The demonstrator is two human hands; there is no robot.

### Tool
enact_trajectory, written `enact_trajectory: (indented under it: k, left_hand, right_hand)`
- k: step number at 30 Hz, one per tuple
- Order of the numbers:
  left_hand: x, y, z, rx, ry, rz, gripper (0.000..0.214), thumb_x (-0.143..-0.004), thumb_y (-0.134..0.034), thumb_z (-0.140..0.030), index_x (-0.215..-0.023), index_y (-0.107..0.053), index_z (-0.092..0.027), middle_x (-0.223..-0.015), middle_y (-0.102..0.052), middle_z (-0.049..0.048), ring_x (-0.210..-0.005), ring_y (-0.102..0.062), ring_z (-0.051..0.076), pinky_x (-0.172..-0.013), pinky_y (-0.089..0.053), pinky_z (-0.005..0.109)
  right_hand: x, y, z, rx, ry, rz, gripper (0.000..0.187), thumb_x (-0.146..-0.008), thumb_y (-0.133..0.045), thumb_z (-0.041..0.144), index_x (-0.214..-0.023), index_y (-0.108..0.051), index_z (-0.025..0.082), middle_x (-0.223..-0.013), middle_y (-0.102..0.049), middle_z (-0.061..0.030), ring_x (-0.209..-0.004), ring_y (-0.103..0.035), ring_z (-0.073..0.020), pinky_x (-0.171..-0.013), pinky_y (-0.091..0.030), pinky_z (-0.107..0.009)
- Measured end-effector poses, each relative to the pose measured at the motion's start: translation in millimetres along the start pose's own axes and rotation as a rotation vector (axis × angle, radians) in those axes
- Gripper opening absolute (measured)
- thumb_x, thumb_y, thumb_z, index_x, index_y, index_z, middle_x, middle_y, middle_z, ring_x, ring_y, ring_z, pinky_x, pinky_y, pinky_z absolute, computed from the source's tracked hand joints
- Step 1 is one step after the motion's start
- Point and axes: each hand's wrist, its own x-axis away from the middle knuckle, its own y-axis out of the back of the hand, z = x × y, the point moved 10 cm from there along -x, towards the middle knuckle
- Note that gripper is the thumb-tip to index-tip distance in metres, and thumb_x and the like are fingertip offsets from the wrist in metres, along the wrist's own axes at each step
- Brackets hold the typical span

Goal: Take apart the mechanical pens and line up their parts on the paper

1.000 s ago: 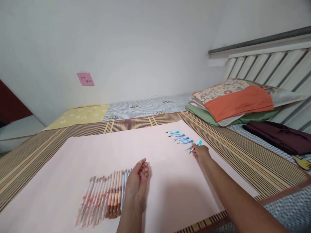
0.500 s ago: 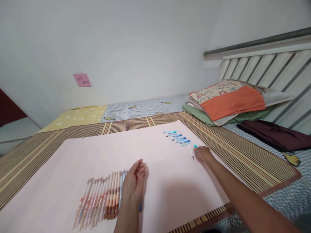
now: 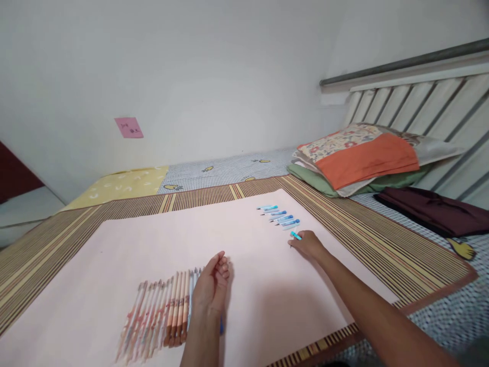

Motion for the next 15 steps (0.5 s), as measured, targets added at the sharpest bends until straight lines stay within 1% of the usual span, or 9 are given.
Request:
enact_trajectory:
  k: [4,7,8,10,12,14,15]
  left_hand:
    - [1,-1.2,1,-0.012,0.01,0.002,0.028,-0.093,-0.047,0.0,-0.075,-0.068,-0.005,-0.061,-0.062,0.0067,-0.048,-0.053,0.007,-0.043,-0.047,0.013]
    - [1,-0.7,2,-0.017,0.012,0.01,0.028,-0.093,-0.047,0.0,-0.076,-0.068,-0.006,-0.061,-0.062,0.0063,-0.048,-0.053,0.007,-0.044,-0.047,0.013]
    - [0,-0.3,2,-0.016,0.012,0.011,0.028,-0.093,-0.047,0.0,-0.076,-0.068,-0.006,-0.061,-0.063,0.0065,-0.048,-0.053,0.007,-0.044,-0.047,0.013]
    - [0,0.5,2,-0.011,0.01,0.012,0.028,-0.093,-0.047,0.0,-0.075,-0.068,-0.006,-0.061,-0.062,0.0069,-0.047,-0.053,0.007,-0.043,-0.046,0.013]
    - [-1,0.5,3,-0.008,0.011,0.02,0.027,-0.092,-0.048,-0.001,-0.075,-0.068,-0.005,-0.062,-0.062,0.0077,-0.047,-0.053,0.007,-0.042,-0.045,0.013]
    - [-2,0.9,3,-0.012,0.007,0.026,0.025,-0.091,-0.05,-0.001,-0.075,-0.068,-0.005,-0.062,-0.062,0.0083,-0.046,-0.052,0.007,-0.04,-0.042,0.014]
    - [-3,1.4,3,-0.015,0.004,0.028,0.024,-0.09,-0.05,-0.001,-0.075,-0.068,-0.004,-0.062,-0.062,0.0085,-0.046,-0.052,0.007,-0.039,-0.041,0.014]
  right_hand:
    - [-3,-11,0,0.046,-0.052,0.071,0.028,-0.073,-0.071,0.031,-0.052,-0.057,0.019,-0.049,-0.053,-0.0016,-0.053,-0.054,-0.0175,-0.052,-0.032,-0.028]
    - [-8,-11,-5,0.057,-0.132,0.09,0.024,-0.077,-0.072,0.027,-0.059,-0.063,0.014,-0.059,-0.061,-0.0086,-0.064,-0.062,-0.022,-0.057,-0.04,-0.03]
    - [-10,-11,-8,0.049,-0.163,0.097,0.021,-0.08,-0.072,0.027,-0.067,-0.066,0.012,-0.066,-0.065,-0.0102,-0.069,-0.064,-0.0226,-0.06,-0.044,-0.031]
    - [-14,-11,-12,0.009,-0.219,0.108,0.023,-0.088,-0.069,0.032,-0.093,-0.069,0.01,-0.091,-0.07,-0.0117,-0.083,-0.067,-0.0222,-0.071,-0.052,-0.034]
    - [-18,-11,-15,-0.061,-0.253,0.112,0.032,-0.094,-0.065,0.035,-0.117,-0.064,0.013,-0.115,-0.066,-0.0111,-0.097,-0.066,-0.0217,-0.083,-0.056,-0.04]
    - [-20,-10,-16,-0.154,-0.27,0.104,0.037,-0.095,-0.064,0.036,-0.126,-0.06,0.016,-0.128,-0.061,-0.0112,-0.106,-0.064,-0.0232,-0.088,-0.056,-0.043]
    - [-21,-9,-16,-0.207,-0.275,0.095,0.037,-0.095,-0.064,0.035,-0.126,-0.06,0.016,-0.128,-0.061,-0.0111,-0.106,-0.064,-0.0235,-0.088,-0.056,-0.043]
